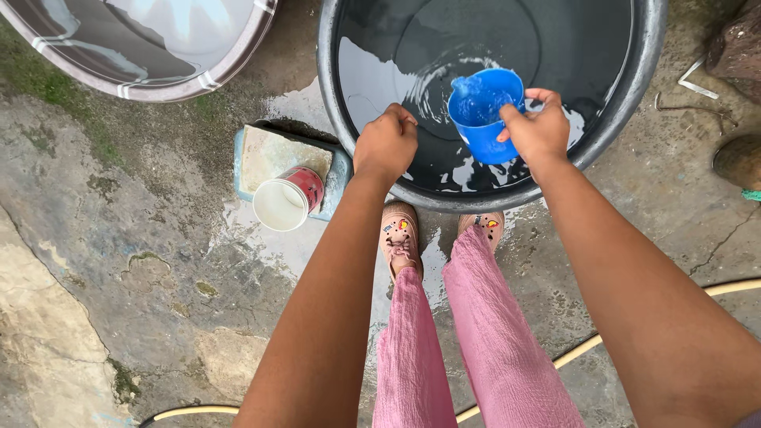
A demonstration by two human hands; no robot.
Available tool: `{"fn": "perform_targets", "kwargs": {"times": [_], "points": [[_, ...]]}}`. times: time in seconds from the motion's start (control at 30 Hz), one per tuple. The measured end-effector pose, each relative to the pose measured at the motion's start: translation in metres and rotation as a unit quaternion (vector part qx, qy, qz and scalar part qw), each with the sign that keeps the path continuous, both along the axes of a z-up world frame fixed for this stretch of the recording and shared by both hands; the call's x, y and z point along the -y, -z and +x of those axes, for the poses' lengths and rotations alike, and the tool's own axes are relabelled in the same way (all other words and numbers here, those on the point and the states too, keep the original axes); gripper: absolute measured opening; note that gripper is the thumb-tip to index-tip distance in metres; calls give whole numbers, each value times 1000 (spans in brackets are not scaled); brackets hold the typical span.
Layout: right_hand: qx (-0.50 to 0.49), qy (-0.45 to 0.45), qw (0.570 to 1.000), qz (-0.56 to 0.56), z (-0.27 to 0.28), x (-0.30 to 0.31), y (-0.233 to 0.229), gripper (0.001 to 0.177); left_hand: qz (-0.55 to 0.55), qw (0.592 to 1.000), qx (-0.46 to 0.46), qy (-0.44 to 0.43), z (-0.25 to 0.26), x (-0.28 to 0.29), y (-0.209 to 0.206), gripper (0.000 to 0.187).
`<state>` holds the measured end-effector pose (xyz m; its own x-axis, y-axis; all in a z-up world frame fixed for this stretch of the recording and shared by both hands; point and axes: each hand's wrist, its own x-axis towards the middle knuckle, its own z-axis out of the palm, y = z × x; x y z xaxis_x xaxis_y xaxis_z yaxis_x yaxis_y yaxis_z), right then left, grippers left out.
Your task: The person waters potted plants using a mug, refilling the mug with water from a tub.
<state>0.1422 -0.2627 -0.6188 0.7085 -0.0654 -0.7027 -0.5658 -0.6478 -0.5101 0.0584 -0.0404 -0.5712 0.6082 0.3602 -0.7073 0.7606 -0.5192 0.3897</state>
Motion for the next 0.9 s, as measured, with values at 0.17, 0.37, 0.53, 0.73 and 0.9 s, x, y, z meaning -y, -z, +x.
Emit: {"fn": "perform_targets", "kwargs": {"times": [0.17, 0.37, 0.53, 0.73, 0.9], "points": [[102, 106, 971, 186, 2, -19, -33, 50, -38, 988, 122, -83, 0, -9, -14, 21], [155, 170, 919, 321, 15, -59, -156, 37, -234, 815, 269, -456, 3, -24, -116, 18], [165, 169, 901, 364, 19, -87, -301, 39, -204, 789, 358, -455, -1, -46, -241, 18], [206, 104, 839, 494, 14, -86, -465, 35, -153, 785, 481, -359, -31, -60, -399, 19], [225, 74, 787, 570, -16, -88, -566, 37, -154, 721, 525, -425, -96, -59, -505, 21]]}}
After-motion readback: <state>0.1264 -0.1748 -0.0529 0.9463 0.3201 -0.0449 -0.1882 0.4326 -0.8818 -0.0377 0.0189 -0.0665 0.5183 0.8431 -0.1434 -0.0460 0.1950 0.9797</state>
